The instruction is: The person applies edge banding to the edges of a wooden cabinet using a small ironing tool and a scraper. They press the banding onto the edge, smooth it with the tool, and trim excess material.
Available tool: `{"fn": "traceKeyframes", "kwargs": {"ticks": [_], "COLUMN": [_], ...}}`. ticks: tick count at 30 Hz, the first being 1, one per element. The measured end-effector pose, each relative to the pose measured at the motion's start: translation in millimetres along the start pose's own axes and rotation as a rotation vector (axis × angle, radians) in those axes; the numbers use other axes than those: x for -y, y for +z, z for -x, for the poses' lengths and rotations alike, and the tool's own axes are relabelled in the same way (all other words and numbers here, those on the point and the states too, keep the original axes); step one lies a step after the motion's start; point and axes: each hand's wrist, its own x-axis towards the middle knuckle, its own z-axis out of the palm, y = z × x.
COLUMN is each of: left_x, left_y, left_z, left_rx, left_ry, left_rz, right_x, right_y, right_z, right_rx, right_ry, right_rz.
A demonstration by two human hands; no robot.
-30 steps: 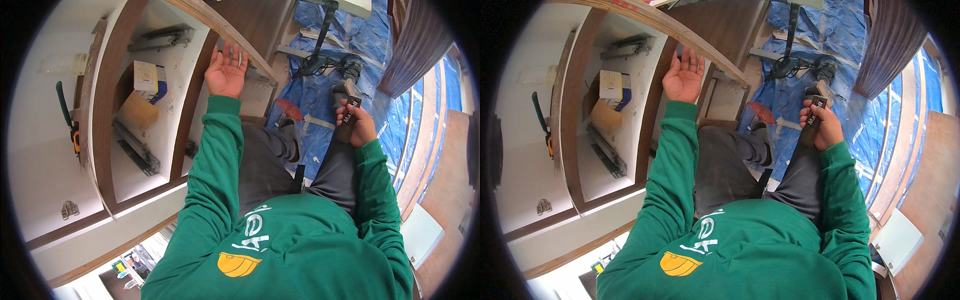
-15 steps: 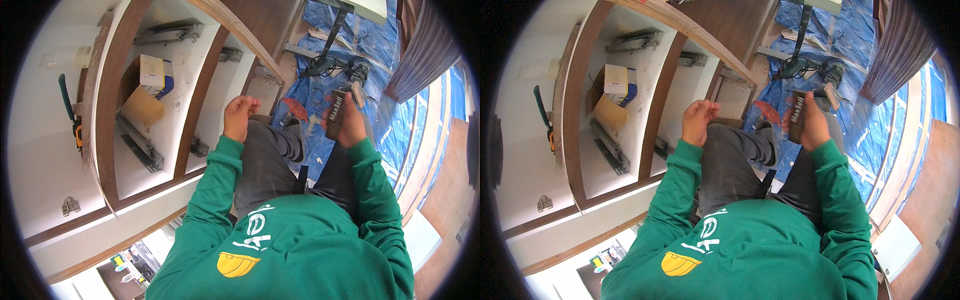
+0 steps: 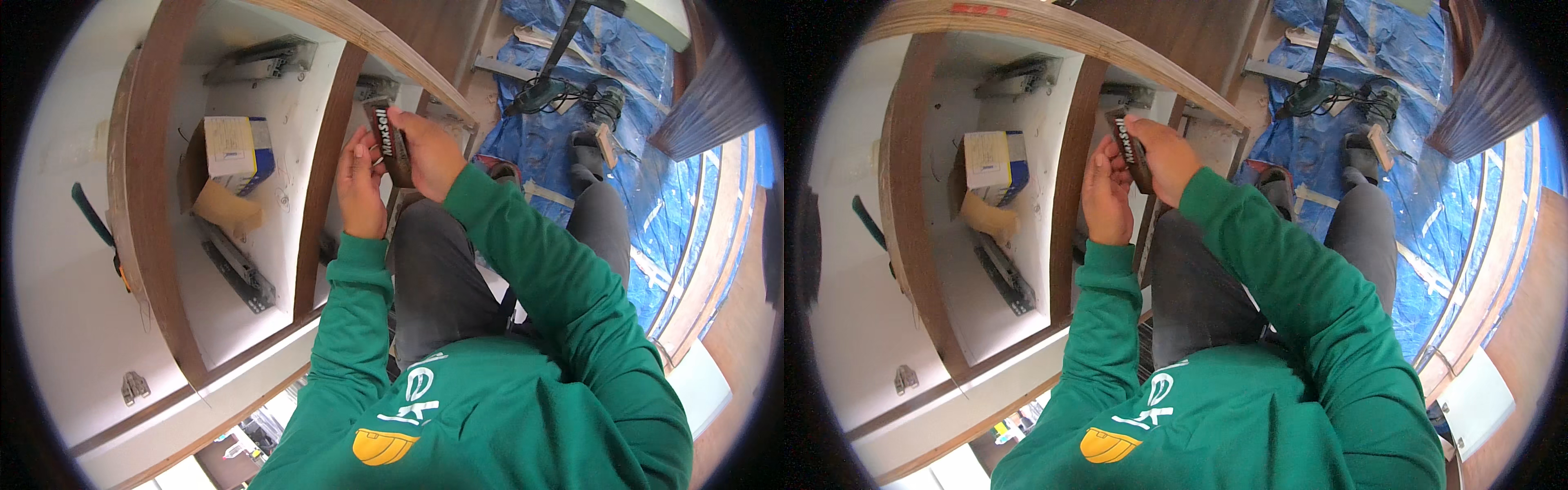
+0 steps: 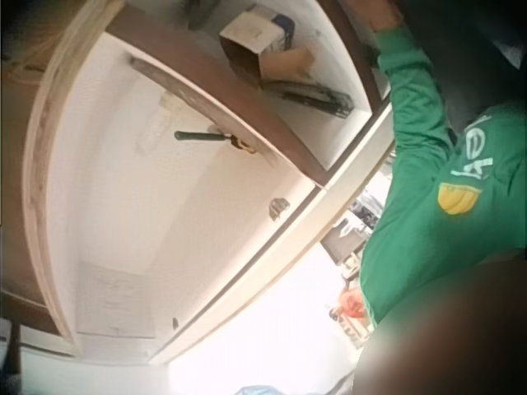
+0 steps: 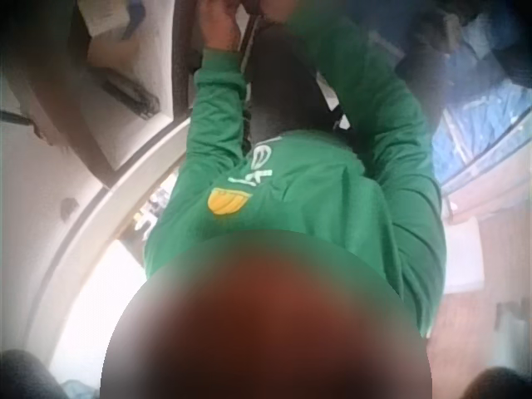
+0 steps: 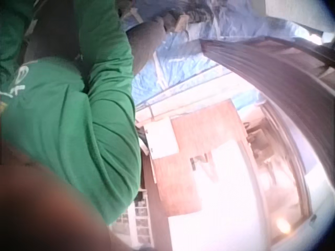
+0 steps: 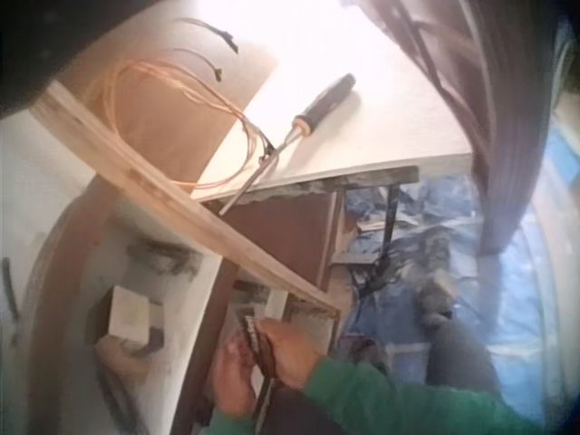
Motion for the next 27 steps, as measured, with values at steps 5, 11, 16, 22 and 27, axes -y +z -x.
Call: {"fn": "traceKeyframes", "kwargs": {"ticks": [5,11,16,22,27], "left_x": [5,12,15,20,23], "left_y": [0,-3,0,1,0], "left_z": [-7,-17,-21,-24,-31], "left_rx": [-0.04,-0.048,-0.054,-0.085,-0.055], "left_ry": [0.027,0.045,0.065,0.052,0.091], "left_rz": [-0.091,-0.068,-0.056,-0.182,-0.154], "right_x": [-10,-20,-21,-17,-19], "right_y": [-3,-9,-11,-15,-16], "right_z": [-21,-21,-19,-22,-26], "right_rx": [-0.013,-0.034,-0.015,0.026,0.025], "right_ry": [-0.019,-0.051,-0.062,-0.08,-0.135], "right_rz": [-0.025,-0.047,0.03,0.112,0.144]}}
